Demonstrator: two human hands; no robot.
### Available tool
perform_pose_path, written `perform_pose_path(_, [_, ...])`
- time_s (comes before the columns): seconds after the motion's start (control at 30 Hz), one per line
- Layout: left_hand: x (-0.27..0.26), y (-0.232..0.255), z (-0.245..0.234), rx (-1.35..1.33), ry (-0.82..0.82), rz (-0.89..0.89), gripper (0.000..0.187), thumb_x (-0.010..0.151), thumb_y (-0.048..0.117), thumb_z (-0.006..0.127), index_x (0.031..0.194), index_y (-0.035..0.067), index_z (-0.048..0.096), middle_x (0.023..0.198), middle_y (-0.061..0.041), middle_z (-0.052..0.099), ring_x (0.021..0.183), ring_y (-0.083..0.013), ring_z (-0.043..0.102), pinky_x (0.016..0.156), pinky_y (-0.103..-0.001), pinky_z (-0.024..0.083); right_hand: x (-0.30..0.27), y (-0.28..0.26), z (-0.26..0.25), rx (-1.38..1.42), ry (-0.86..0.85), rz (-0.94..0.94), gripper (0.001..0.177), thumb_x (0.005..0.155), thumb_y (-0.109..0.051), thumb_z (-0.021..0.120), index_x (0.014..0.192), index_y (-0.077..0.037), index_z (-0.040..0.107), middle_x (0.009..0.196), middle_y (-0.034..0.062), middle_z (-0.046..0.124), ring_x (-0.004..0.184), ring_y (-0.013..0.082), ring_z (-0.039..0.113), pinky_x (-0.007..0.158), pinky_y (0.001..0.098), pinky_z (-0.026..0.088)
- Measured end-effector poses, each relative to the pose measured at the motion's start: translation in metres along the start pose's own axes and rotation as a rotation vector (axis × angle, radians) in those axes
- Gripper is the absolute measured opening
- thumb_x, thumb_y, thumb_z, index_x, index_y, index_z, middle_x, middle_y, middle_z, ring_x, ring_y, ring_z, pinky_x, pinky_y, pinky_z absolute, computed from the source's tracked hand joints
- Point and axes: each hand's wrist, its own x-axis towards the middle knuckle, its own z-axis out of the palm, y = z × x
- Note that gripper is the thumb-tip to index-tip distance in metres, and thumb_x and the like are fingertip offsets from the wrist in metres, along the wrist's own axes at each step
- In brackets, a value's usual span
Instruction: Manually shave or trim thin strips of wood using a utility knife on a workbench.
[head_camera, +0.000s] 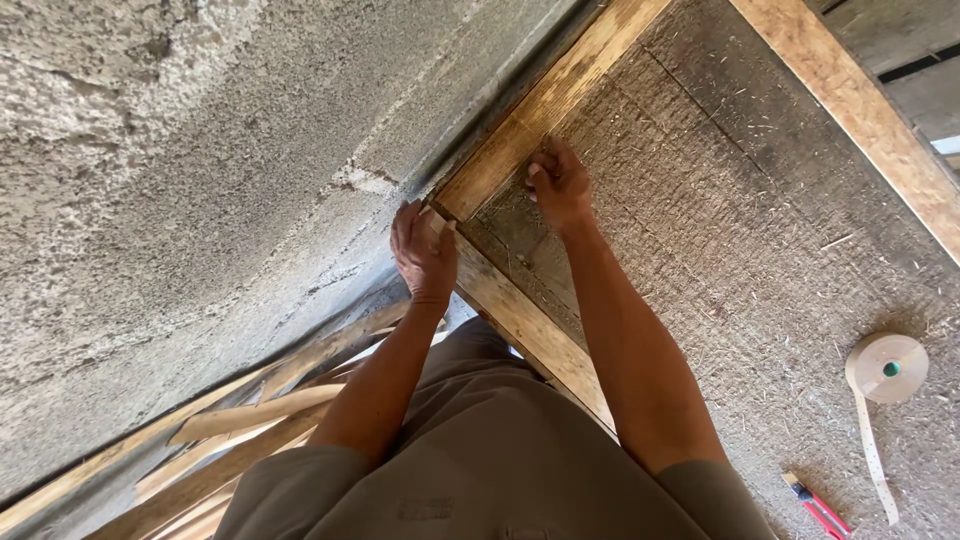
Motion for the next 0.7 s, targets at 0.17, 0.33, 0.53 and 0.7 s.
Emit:
perform_pose_path(0.17, [-0.019,-0.016,0.003,0.059,0.001,0.157,0.052,0.090,0.029,0.076,0.133,0.002,0.063,0.158,-0.020,0.046,0.153,-0.0413,0.033,0.126,-0.059,0.026,0.016,0.051,0.001,-0.115,0.006,-0.179,0.062,0.101,-0.007,0.066,0.155,0.003,0.038,0.130,0.0185,0.071,0.107,0.0237,0.072,0.085,0.0321,0.063])
perform_pose_path(0.33, [-0.050,-0.052,0.024,0.102,-0.012,0.026,0.062,0.111,0.029,0.045,0.167,0.006,0.032,0.175,-0.024,0.025,0.165,-0.0431,0.019,0.135,-0.059,0.017,-0.029,-0.002,0.006,-0.303,0.018,-0.296,0.049,0.100,-0.007,0.069,0.144,0.002,0.050,0.122,0.0186,0.070,0.105,0.0265,0.071,0.086,0.0335,0.062])
perform_pose_path(0.53, [-0.057,-0.047,0.025,-0.222,-0.024,-0.266,0.073,0.111,0.039,0.047,0.165,0.002,0.015,0.168,-0.029,0.030,0.155,-0.0427,0.034,0.124,-0.046,0.033,-0.076,-0.002,0.010,-0.598,-0.185,-0.215,0.015,0.097,-0.018,0.066,0.095,-0.007,0.076,0.093,0.0117,0.079,0.071,0.0258,0.075,0.063,0.0408,0.061])
perform_pose_path(0.7, [-0.056,-0.047,0.029,-0.312,-0.031,-0.382,0.078,0.104,0.037,0.055,0.164,0.003,0.018,0.150,-0.023,0.054,0.131,-0.0361,0.059,0.108,-0.041,0.047,-0.085,0.037,0.020,-0.696,-0.247,-0.249,0.024,0.089,-0.036,0.078,0.090,-0.012,0.078,0.081,0.0117,0.077,0.067,0.0263,0.073,0.067,0.0432,0.059])
